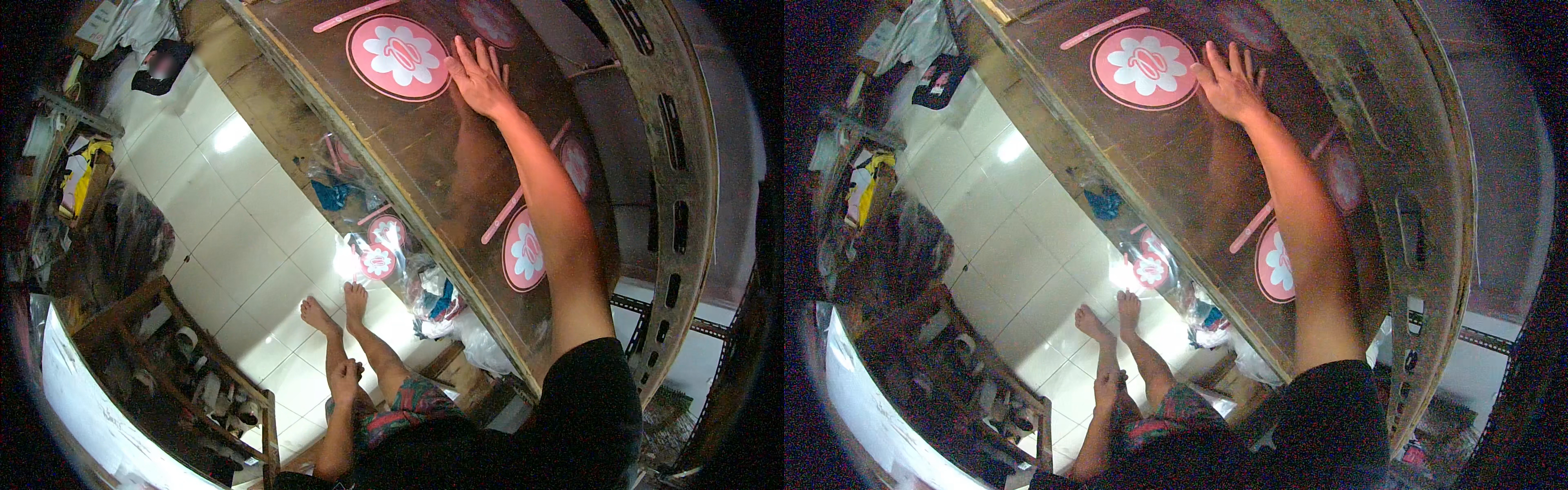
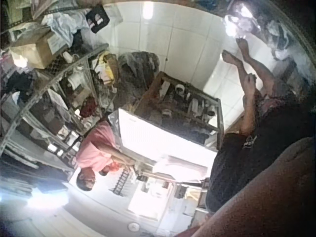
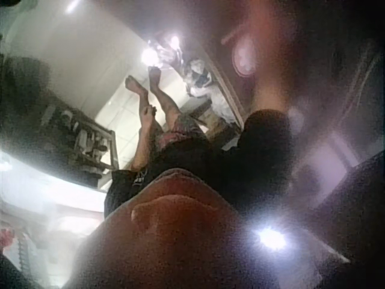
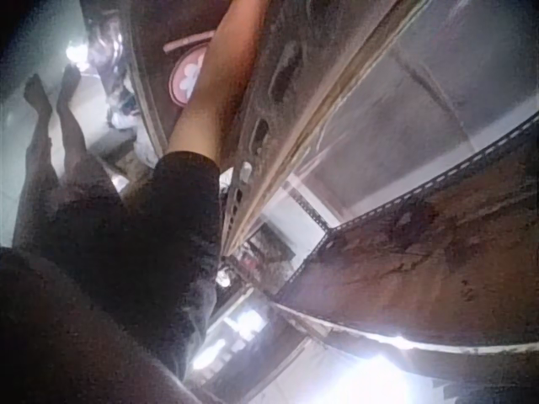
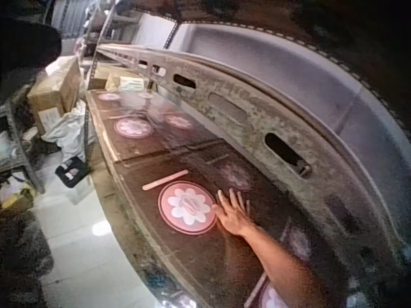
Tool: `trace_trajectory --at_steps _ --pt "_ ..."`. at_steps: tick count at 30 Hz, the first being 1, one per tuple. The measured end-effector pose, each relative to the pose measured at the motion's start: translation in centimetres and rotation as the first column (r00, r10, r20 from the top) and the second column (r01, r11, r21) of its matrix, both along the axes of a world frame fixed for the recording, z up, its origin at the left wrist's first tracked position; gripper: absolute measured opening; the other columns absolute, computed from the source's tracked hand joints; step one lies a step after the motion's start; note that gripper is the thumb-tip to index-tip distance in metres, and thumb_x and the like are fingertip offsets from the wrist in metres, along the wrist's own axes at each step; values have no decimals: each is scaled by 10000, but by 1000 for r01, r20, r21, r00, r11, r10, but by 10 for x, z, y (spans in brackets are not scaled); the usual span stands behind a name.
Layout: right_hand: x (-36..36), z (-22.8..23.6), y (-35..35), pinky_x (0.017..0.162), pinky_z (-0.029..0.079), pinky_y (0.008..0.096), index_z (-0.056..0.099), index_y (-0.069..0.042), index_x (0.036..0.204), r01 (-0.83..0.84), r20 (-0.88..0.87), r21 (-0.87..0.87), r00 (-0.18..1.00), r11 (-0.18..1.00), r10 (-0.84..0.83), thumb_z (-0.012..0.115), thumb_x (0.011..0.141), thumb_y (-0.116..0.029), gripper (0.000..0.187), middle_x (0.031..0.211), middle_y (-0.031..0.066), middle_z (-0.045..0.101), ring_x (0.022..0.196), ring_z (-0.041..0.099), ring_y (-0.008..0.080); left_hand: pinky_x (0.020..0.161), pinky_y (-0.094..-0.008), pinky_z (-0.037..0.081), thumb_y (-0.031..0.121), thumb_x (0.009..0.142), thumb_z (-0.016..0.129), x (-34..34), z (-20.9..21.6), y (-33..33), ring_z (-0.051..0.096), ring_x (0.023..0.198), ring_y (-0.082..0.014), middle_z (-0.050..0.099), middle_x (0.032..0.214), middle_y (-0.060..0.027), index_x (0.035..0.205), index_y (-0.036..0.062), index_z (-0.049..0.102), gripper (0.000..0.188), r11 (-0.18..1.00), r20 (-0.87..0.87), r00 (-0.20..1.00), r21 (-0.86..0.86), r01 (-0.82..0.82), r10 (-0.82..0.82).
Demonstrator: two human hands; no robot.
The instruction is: The person removes pink flower-shaped decorative items from a clear plastic bag and places them on a wooden surface. The person then picks up the items and places them back into the bag.
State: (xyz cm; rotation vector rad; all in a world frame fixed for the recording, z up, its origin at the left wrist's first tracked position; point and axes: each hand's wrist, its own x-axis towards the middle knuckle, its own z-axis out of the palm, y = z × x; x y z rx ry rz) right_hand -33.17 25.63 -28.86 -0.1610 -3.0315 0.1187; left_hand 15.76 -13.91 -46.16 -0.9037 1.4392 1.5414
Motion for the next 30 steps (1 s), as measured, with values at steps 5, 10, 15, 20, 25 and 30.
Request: trace_trajectory --at_steps 5,10,15,20,25,30 --pt "0 -3 0 1079 34 589 243 -233 1443 -27 -56 -21 998 999 26 332 865 -656 722 1490 215 148 1373 106 421 606 -249 487 207 923 531 1 1 5 622 718 -144 659 845 -103 1003 -29 606 259 999 12 999 -10 -36 36" --pt "-9 -2 37 1096 94 531 247 -156 1443 -40 -188 -124 982 991 16 308 882 -642 744 1493 175 189 1375 173 353 592 -248 478 207 924 530 0 -2 0 609 702 -134 652 823 -97 957 -12 606 234 1000 33 999 15 -8 7" --pt "-7 7 32 1111 135 452 282 -82 1423 149 18 -90 989 985 -148 296 896 -615 750 1482 182 216 1371 184 353 601 -255 482 211 929 525 4 -3 3 616 714 -145 652 826 -101 965 -14 599 240 998 76 995 5 -61 60" --pt "-10 2 37 1106 146 459 289 -72 1418 118 -17 -100 993 988 -120 296 893 -621 759 1479 190 217 1368 184 364 620 -263 489 214 935 521 -1 0 6 624 733 -156 656 871 -114 1003 -26 588 258 999 46 998 11 -53 53" --pt "-10 -1 35 1104 157 454 305 -57 1406 104 -34 -61 994 993 -107 300 891 -626 767 1465 213 232 1358 199 374 634 -263 491 214 936 519 -1 0 6 627 744 -157 657 881 -114 1019 -29 584 265 998 19 998 17 -60 60" --pt "-8 -7 34 1078 143 547 306 -52 1401 89 -167 -3 982 996 -89 333 890 -612 759 1455 230 242 1350 198 404 621 -253 486 208 936 513 -1 -1 8 622 731 -150 657 876 -112 999 -25 590 253 997 34 997 -4 -74 74"
